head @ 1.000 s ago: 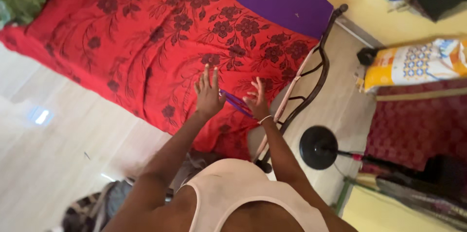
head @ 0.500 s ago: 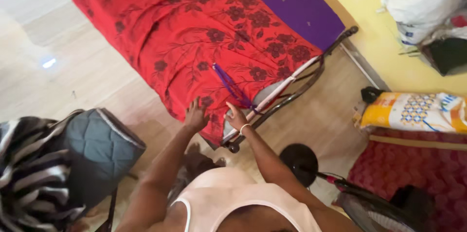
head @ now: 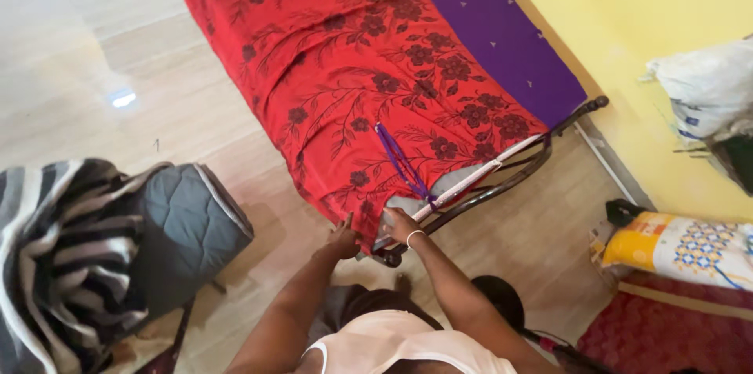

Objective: The person folds a blue patterned quilt, a green fabric item, and a striped blanket on a bed, then gathers them and places them on a chair before smoothing a red floral bedspread.

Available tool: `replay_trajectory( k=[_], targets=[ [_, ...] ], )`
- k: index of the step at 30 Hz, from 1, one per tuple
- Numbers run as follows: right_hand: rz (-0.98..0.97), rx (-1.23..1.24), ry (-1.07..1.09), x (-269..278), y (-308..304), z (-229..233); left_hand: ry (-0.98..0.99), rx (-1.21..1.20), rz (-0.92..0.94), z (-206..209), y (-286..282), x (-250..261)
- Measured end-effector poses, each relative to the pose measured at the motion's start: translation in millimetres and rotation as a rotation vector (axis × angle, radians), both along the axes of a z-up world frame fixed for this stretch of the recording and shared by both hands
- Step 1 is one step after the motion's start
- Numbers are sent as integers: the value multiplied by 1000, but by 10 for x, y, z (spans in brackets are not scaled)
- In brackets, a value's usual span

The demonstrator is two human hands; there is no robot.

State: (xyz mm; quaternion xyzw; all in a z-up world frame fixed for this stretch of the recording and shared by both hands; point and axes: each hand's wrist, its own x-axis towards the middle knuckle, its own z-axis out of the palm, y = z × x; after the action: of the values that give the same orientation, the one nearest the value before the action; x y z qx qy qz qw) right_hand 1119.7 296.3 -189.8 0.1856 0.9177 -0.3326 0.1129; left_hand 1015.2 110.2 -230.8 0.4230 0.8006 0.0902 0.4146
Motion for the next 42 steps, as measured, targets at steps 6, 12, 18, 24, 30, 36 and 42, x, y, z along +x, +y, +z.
replay_trajectory(
  k=[6,12,18,24,30,36,42],
  targets=[
    [233,51,-55,242,255,-279,97,-61,239,-151,207,281],
    [259,-18,-3,607,559,-620,29,-101,460,-591,493,639],
    [279,12,73,929,844,-871,115,-79,568,-861,759,708],
    [174,-70,-58,1185,915,-956,361,4,599,-1022,1016,387],
    [208,-56,102,1099,953,-1078,302,78,617,-1151,1188,94],
    [164,-112,114,868,1014,-1250,438,102,441,-1373,1119,77],
    [178,113,78,574,1041,-1302,78,341,292,-1424,1216,129]
  ],
)
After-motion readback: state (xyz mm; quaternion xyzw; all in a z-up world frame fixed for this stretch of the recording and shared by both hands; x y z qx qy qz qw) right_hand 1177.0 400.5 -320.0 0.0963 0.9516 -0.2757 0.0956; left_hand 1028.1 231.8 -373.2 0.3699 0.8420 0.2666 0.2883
